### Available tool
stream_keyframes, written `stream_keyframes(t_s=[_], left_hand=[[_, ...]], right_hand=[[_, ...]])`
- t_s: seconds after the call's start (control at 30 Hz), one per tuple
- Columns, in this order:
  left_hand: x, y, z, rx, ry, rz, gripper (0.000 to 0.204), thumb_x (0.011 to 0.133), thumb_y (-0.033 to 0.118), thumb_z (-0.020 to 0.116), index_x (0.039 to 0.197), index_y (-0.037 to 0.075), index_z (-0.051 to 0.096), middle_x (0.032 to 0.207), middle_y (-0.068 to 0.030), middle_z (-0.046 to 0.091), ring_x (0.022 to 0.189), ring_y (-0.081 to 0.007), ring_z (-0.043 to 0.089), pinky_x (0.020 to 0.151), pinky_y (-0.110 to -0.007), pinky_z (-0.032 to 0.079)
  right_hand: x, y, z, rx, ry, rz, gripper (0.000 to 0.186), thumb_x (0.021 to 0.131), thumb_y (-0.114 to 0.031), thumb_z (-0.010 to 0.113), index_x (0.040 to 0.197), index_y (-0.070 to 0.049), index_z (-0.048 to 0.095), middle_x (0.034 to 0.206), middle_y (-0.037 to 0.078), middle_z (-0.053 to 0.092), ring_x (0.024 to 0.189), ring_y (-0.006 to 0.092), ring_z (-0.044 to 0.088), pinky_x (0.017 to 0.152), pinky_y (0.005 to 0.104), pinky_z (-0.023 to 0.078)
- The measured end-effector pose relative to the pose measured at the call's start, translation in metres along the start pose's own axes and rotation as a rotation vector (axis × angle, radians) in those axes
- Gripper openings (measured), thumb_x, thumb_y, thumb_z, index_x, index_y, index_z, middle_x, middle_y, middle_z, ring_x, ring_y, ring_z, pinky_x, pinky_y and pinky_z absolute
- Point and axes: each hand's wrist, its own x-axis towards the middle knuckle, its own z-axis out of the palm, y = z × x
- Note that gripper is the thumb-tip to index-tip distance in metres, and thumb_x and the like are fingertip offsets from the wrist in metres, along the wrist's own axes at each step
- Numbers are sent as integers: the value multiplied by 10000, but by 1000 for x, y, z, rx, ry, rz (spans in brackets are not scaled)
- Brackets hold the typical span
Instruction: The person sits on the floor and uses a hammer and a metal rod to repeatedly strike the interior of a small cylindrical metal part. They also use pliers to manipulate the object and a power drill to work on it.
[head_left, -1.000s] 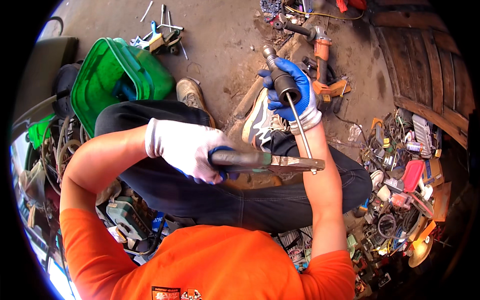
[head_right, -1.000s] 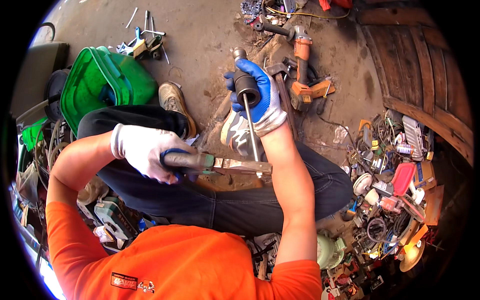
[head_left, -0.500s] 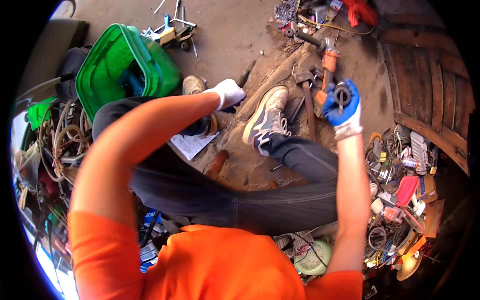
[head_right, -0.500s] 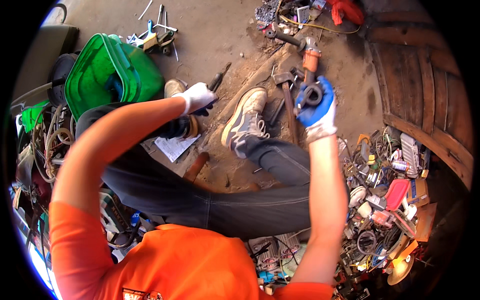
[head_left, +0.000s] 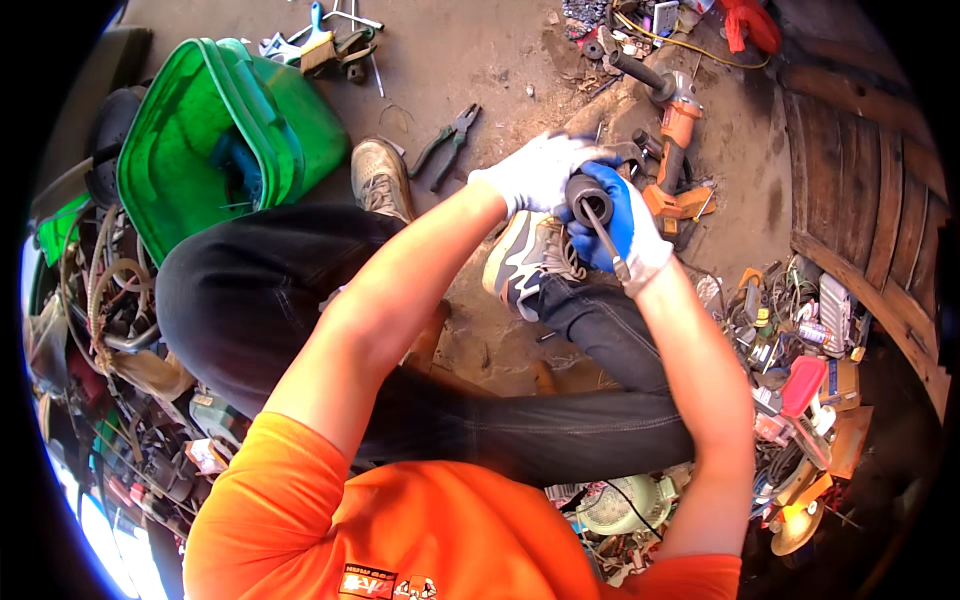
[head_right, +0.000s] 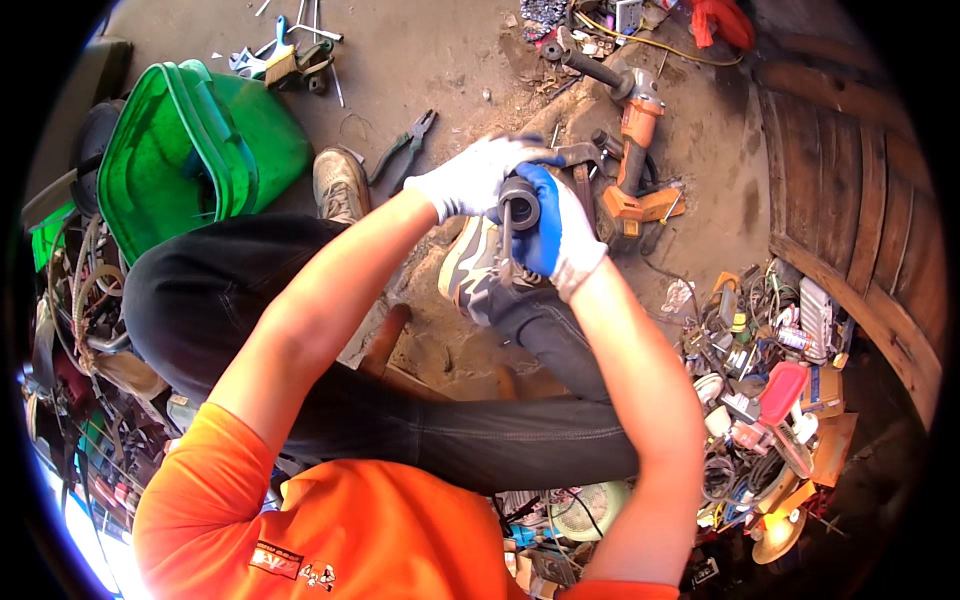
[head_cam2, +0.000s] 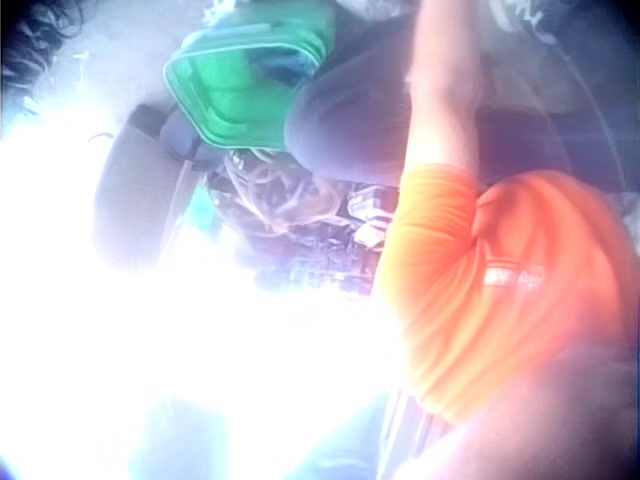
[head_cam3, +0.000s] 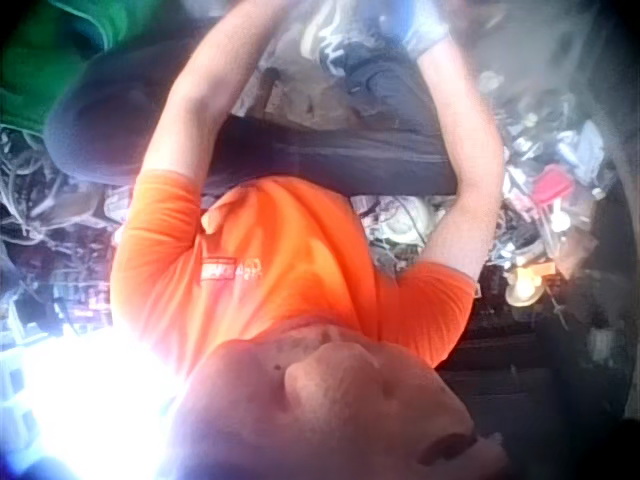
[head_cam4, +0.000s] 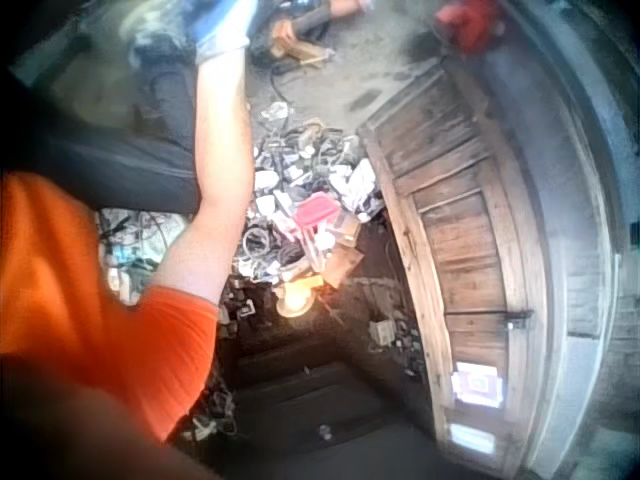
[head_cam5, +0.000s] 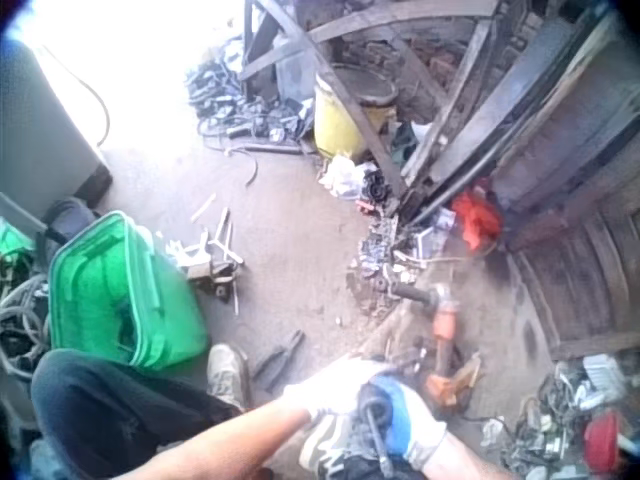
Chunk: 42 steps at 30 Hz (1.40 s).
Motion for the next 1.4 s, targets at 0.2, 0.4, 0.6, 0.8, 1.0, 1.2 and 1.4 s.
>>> stream_keyframes(t_s=[0.2, 0.4, 0.6, 0.8, 1.0, 1.2, 1.4], left_hand=[[-5, 19, 18, -716, 534, -258, 417, 727, 147, 815, 1113, 42, 698, 1057, -114, 725, 949, -223, 701, 871, -345, 554], [-13, -5, 21, -883, 838, -303, 358, 780, 69, 859, 1099, 27, 703, 1083, -78, 725, 979, -158, 672, 850, -328, 565], [-41, -34, 32, -921, 970, -483, 612, 666, 180, 941, 1178, 65, 625, 1155, -91, 661, 1150, -258, 607, 1001, -370, 482], [-56, -64, 56, -836, 1037, -406, 478, 790, 315, 828, 1147, 60, 640, 1200, -99, 648, 1369, -299, 467, 1155, -445, 343], [-60, -56, 74, -1163, 1085, -512, 495, 858, 382, 738, 1211, 59, 614, 1262, -88, 629, 1322, -251, 507, 1178, -432, 321], [-59, -57, 76, -1003, 1131, -515, 372, 890, 221, 712, 1211, 59, 614, 1277, -101, 624, 1380, -294, 467, 1154, -418, 359], [-55, -55, 84, -993, 1166, -566, 334, 868, 126, 715, 1180, 52, 622, 1220, -85, 648, 1347, -279, 489, 1155, -415, 348]], right_hand=[[-50, -66, 27, -570, -15, -94, 468, 1055, -457, 453, 1245, -68, 631, 838, 105, 719, 549, 148, 622, 507, 288, 516], [-36, -74, 37, -1038, 6, -325, 509, 1036, -385, 548, 1319, 37, 573, 871, 74, 705, 634, 100, 611, 599, 251, 511], [9, -47, 58, -1148, -125, -654, 504, 942, -109, 624, 1415, 14, 504, 902, 84, 673, 716, 132, 633, 710, 282, 521], [50, -19, 68, -1614, -99, -842, 822, 724, -279, 833, 1427, -26, 488, 1145, 197, 629, 1026, 385, 643, 914, 467, 521], [78, 0, 68, -1662, -79, -914, 762, 705, -323, 849, 1350, -36, 562, 1093, 205, 637, 986, 384, 651, 883, 466, 529], [79, -2, 70, -1586, -82, -865, 721, 685, -233, 844, 1335, -54, 588, 1008, 159, 633, 916, 370, 646, 801, 450, 540], [81, -3, 68, -1557, -100, -952, 707, 677, -172, 839, 1329, -41, 596, 996, 161, 628, 895, 376, 634, 770, 450, 542]])
